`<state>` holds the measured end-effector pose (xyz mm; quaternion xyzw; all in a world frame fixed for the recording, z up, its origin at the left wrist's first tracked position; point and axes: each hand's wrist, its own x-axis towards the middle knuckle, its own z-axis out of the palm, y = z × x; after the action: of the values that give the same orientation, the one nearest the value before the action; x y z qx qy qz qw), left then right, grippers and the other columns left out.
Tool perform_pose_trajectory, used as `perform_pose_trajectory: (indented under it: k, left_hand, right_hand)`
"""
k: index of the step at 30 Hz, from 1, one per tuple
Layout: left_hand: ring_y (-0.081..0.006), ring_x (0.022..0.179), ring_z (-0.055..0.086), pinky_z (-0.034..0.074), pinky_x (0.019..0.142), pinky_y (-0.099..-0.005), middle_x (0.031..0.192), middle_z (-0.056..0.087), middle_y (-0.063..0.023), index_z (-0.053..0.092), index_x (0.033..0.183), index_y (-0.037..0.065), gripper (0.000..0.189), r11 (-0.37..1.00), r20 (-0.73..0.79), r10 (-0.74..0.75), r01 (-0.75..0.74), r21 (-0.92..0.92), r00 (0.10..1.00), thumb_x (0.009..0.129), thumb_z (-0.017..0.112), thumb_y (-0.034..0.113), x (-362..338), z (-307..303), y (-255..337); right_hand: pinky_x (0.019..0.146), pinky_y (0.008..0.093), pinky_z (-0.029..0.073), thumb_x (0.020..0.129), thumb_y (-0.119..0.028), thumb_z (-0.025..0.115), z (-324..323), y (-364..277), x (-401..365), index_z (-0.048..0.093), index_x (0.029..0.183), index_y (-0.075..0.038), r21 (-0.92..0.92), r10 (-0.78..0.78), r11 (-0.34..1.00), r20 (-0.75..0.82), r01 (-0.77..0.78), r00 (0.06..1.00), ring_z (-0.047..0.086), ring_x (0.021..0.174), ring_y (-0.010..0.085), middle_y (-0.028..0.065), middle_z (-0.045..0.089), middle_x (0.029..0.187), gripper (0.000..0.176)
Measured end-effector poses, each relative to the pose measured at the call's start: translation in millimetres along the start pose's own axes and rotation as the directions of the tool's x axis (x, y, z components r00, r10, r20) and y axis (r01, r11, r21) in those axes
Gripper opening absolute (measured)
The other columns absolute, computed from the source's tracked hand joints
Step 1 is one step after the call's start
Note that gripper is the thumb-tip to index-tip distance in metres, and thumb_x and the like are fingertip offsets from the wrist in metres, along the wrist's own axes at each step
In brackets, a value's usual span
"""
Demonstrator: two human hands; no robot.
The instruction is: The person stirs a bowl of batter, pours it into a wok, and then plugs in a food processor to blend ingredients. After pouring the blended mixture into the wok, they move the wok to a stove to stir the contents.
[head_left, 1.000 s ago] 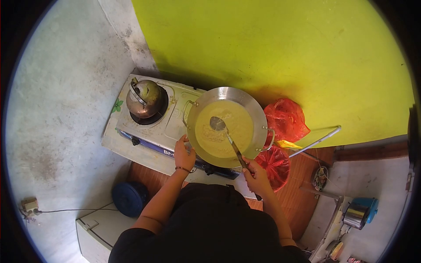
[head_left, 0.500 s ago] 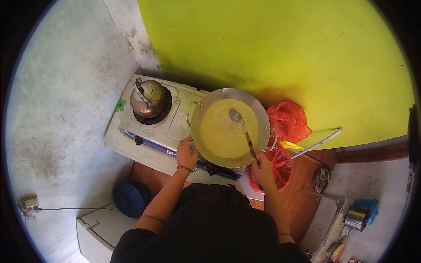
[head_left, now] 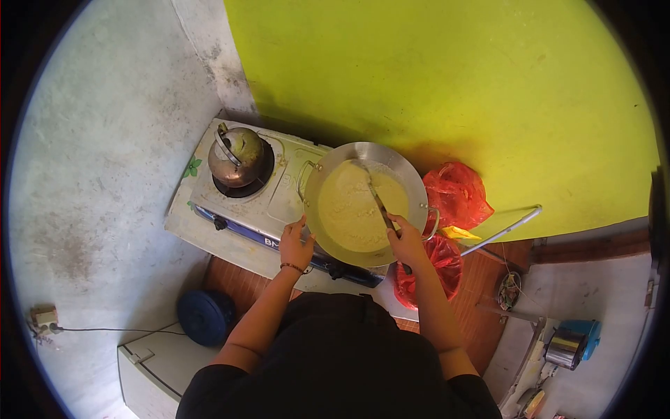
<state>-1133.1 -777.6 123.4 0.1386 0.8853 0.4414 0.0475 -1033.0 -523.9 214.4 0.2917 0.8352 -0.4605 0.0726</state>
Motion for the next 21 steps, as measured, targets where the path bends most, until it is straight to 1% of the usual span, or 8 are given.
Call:
perform_pose_trajectory:
  k: [2,5,8,11,13,16,19,21]
  left_hand:
    - [-0.0252,0.082,0.058,0.048,0.077,-0.0371,0.102,0.059,-0.012,0.056,0.126,0.009,0.055,1.0,0.003,-0.002,0.002,-0.002,1.0,0.073,0.071,0.012,-0.8,-0.7,-0.1]
    - [-0.0253,0.081,0.058,0.048,0.077,-0.0372,0.101,0.058,-0.012,0.056,0.127,0.01,0.055,1.0,-0.004,0.016,-0.016,0.008,1.0,0.074,0.071,0.013,-0.7,2.7,-7.3]
    - [-0.0254,0.081,0.057,0.048,0.077,-0.0371,0.1,0.058,-0.0121,0.056,0.127,0.011,0.056,0.999,-0.017,0.043,-0.043,0.02,0.999,0.074,0.071,0.014,-0.9,3.5,-11.8]
    - [-0.0261,0.083,0.057,0.047,0.078,-0.0377,0.102,0.058,-0.0124,0.055,0.128,0.012,0.056,0.999,-0.012,0.04,-0.04,0.011,0.999,0.074,0.071,0.014,-0.7,3.6,-12.6]
    - [-0.0274,0.089,0.056,0.046,0.081,-0.0391,0.107,0.056,-0.0128,0.054,0.129,0.012,0.057,1.0,0.025,0.0,0.001,-0.011,1.0,0.074,0.071,0.014,-0.5,1.4,-8.6]
    - [-0.0303,0.1,0.052,0.04,0.089,-0.0435,0.117,0.051,-0.0119,0.053,0.129,0.013,0.058,0.979,-0.11,0.095,-0.073,0.191,0.989,0.073,0.07,0.013,-5.3,-1.1,11.4]
    - [-0.0315,0.106,0.048,0.033,0.094,-0.0462,0.124,0.046,-0.0104,0.053,0.127,0.014,0.056,0.972,-0.071,0.142,-0.126,0.198,0.987,0.073,0.069,0.015,-8.6,-4.7,40.5]
    - [-0.0294,0.106,0.049,0.031,0.094,-0.0453,0.123,0.047,-0.009,0.055,0.125,0.014,0.053,0.952,0.001,0.239,-0.235,0.196,0.971,0.074,0.069,0.017,-11.5,-0.1,54.5]
  right_hand:
    - [0.066,0.0387,0.05,0.085,-0.01,0.054,8.7,5.3,-4.4,0.054,0.125,-0.007,-0.045,-0.234,0.971,-0.027,0.233,0.972,0.065,0.07,0.0321,0.0222,0.065,0.085,0.041]
    - [0.064,0.0422,0.049,0.084,-0.011,0.055,24.8,18.8,-17.0,0.055,0.126,-0.01,-0.112,-0.464,0.884,-0.074,0.455,0.883,0.063,0.068,0.0351,0.0205,0.064,0.081,0.042]
    - [0.062,0.0447,0.049,0.083,-0.012,0.057,21.0,15.5,-43.3,0.055,0.127,-0.014,-0.289,-0.415,0.868,0.024,0.404,0.909,0.061,0.067,0.0362,0.019,0.062,0.075,0.045]
    - [0.06,0.0441,0.049,0.082,-0.013,0.058,4.4,8.9,-69.0,0.055,0.127,-0.017,-0.403,-0.355,0.841,0.093,0.361,0.93,0.062,0.067,0.0332,0.0173,0.061,0.072,0.045]
    - [0.058,0.0437,0.049,0.082,-0.014,0.058,-4.5,11.5,-82.5,0.055,0.127,-0.019,-0.428,-0.388,0.82,0.072,0.38,0.919,0.063,0.067,0.0322,0.0163,0.061,0.072,0.046]
    - [0.057,0.0434,0.049,0.082,-0.014,0.058,-3.5,9.8,-95.0,0.055,0.127,-0.02,-0.465,-0.353,0.823,0.03,0.325,0.935,0.063,0.066,0.032,0.0156,0.061,0.072,0.046]
    - [0.058,0.0437,0.05,0.082,-0.013,0.058,22.4,20.9,-89.3,0.053,0.129,-0.021,-0.495,-0.302,0.834,-0.041,0.242,0.953,0.063,0.066,0.0332,0.0154,0.06,0.073,0.048]
    - [0.06,0.0442,0.05,0.082,-0.013,0.058,40.6,27.8,-82.3,0.051,0.13,-0.02,-0.499,-0.252,0.847,-0.071,0.185,0.965,0.062,0.068,0.0341,0.0161,0.06,0.077,0.049]
